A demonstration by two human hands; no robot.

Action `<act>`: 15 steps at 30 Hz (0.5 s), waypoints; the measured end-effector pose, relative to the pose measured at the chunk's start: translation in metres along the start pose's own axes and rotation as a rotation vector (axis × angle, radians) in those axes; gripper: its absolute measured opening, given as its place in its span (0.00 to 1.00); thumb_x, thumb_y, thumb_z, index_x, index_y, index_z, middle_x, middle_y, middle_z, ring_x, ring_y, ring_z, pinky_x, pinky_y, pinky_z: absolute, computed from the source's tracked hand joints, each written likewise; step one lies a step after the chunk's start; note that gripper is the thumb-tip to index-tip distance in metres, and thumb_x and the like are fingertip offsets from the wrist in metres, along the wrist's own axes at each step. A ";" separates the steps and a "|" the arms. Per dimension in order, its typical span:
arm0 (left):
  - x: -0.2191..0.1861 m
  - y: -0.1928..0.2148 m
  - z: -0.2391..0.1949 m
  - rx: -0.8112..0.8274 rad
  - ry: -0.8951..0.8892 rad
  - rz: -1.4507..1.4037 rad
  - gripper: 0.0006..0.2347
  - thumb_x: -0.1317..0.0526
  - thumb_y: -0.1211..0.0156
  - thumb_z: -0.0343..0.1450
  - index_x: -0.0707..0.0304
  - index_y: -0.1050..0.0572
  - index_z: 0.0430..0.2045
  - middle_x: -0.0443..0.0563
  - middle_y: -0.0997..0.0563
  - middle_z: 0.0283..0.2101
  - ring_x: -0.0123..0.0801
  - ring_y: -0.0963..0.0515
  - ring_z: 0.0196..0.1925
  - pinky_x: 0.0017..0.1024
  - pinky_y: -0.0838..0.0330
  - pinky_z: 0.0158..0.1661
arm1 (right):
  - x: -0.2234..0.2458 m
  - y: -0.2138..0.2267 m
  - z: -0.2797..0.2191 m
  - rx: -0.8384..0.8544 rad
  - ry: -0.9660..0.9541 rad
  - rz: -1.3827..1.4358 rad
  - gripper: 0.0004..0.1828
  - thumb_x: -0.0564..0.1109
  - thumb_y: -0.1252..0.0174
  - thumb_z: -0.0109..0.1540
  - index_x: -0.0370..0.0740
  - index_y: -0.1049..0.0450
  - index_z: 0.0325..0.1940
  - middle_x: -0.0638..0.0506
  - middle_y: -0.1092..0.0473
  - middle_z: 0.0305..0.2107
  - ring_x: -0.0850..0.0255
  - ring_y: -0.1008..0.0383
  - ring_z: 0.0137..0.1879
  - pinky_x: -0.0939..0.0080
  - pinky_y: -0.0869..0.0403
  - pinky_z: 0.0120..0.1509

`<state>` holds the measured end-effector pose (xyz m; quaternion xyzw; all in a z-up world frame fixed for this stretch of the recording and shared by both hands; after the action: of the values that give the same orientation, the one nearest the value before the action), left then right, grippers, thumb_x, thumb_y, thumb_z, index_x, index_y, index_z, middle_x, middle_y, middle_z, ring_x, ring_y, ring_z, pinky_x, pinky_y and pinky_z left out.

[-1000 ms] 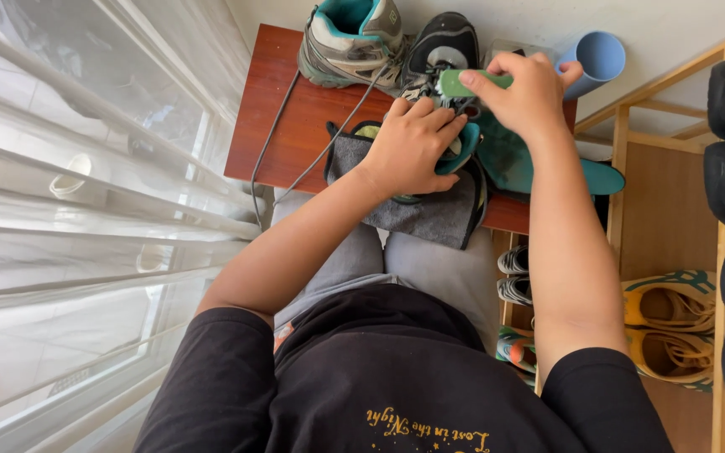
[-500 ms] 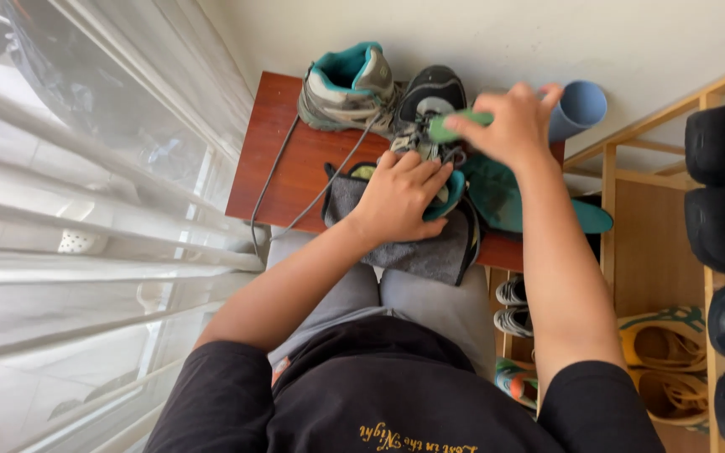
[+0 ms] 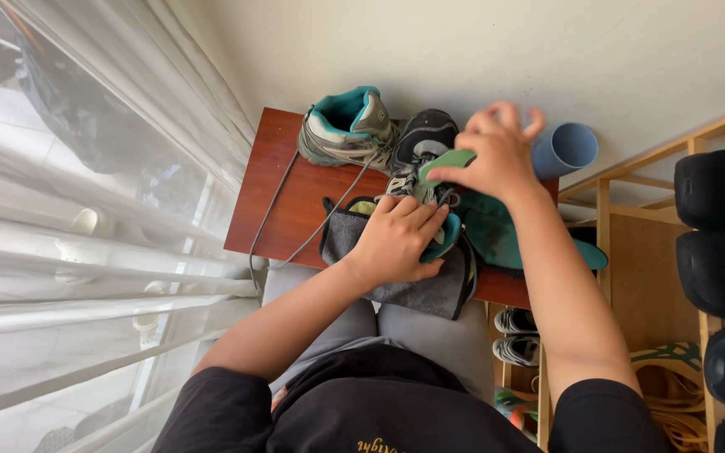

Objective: The person scrubs a pair of hiking shoes with a green brush, focusing on the laces, tongue, and upper fabric. They rotate the shoe to clean different sections and occasionally dip the brush into a container of cleaning solution.

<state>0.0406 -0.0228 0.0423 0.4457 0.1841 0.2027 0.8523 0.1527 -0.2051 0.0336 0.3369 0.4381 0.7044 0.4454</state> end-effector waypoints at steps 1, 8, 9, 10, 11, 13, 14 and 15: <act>0.001 -0.001 0.001 -0.002 -0.003 0.002 0.33 0.43 0.33 0.60 0.67 0.24 0.56 0.58 0.19 0.48 0.43 0.25 0.47 0.40 0.39 0.48 | -0.002 0.011 0.003 -0.004 0.000 -0.002 0.34 0.83 0.33 0.52 0.53 0.27 0.26 0.59 0.29 0.36 0.50 0.39 0.65 0.24 0.56 0.64; 0.001 0.002 0.001 0.030 0.009 -0.008 0.33 0.43 0.33 0.62 0.67 0.25 0.58 0.59 0.19 0.49 0.43 0.26 0.48 0.41 0.38 0.49 | 0.026 0.024 0.011 0.003 -0.023 0.120 0.35 0.79 0.30 0.46 0.49 0.26 0.34 0.44 0.47 0.70 0.28 0.76 0.77 0.21 0.63 0.66; 0.000 0.002 0.000 0.034 0.009 -0.011 0.33 0.43 0.33 0.62 0.67 0.25 0.57 0.59 0.19 0.49 0.42 0.26 0.48 0.41 0.38 0.49 | 0.024 0.021 0.011 0.037 -0.046 0.142 0.34 0.78 0.29 0.46 0.50 0.26 0.34 0.44 0.49 0.72 0.28 0.80 0.77 0.23 0.65 0.67; -0.001 0.003 -0.001 0.033 0.007 -0.008 0.33 0.43 0.33 0.62 0.67 0.25 0.57 0.59 0.19 0.49 0.42 0.26 0.48 0.41 0.38 0.49 | 0.018 0.028 0.012 0.034 -0.045 0.142 0.34 0.78 0.29 0.46 0.50 0.26 0.34 0.44 0.49 0.72 0.28 0.80 0.77 0.23 0.65 0.67; -0.002 0.005 -0.001 0.034 0.012 -0.016 0.32 0.44 0.33 0.63 0.67 0.25 0.58 0.59 0.19 0.49 0.42 0.26 0.49 0.41 0.38 0.50 | 0.008 0.037 0.014 -0.011 -0.091 0.101 0.33 0.73 0.27 0.50 0.46 0.27 0.35 0.42 0.52 0.74 0.28 0.82 0.76 0.23 0.66 0.67; -0.002 0.006 0.001 0.025 0.010 -0.019 0.32 0.44 0.33 0.63 0.68 0.25 0.58 0.60 0.19 0.49 0.42 0.26 0.49 0.41 0.38 0.50 | 0.005 0.048 0.017 -0.067 -0.135 0.051 0.32 0.68 0.24 0.53 0.41 0.28 0.36 0.39 0.56 0.75 0.28 0.84 0.75 0.23 0.68 0.68; -0.002 0.006 0.001 0.030 0.013 -0.017 0.33 0.44 0.33 0.63 0.68 0.25 0.58 0.60 0.20 0.50 0.43 0.26 0.49 0.42 0.38 0.49 | 0.013 0.048 0.015 -0.055 -0.116 0.040 0.33 0.73 0.27 0.51 0.44 0.26 0.36 0.40 0.54 0.75 0.26 0.81 0.75 0.23 0.66 0.67; -0.002 0.005 0.001 0.035 0.016 -0.014 0.33 0.44 0.33 0.62 0.67 0.25 0.58 0.60 0.20 0.50 0.43 0.26 0.49 0.42 0.38 0.49 | 0.021 0.047 0.015 -0.043 -0.098 0.030 0.34 0.77 0.29 0.49 0.47 0.25 0.35 0.40 0.53 0.75 0.23 0.78 0.75 0.22 0.65 0.66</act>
<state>0.0385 -0.0217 0.0474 0.4576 0.1976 0.1968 0.8443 0.1417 -0.1912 0.0843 0.3681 0.3956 0.7027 0.4629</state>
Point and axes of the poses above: each hand's wrist, its own z-axis towards the middle knuckle, its own y-axis out of the back of the hand, x = y × z, the point moved 6 cm from there along z, towards the middle knuckle
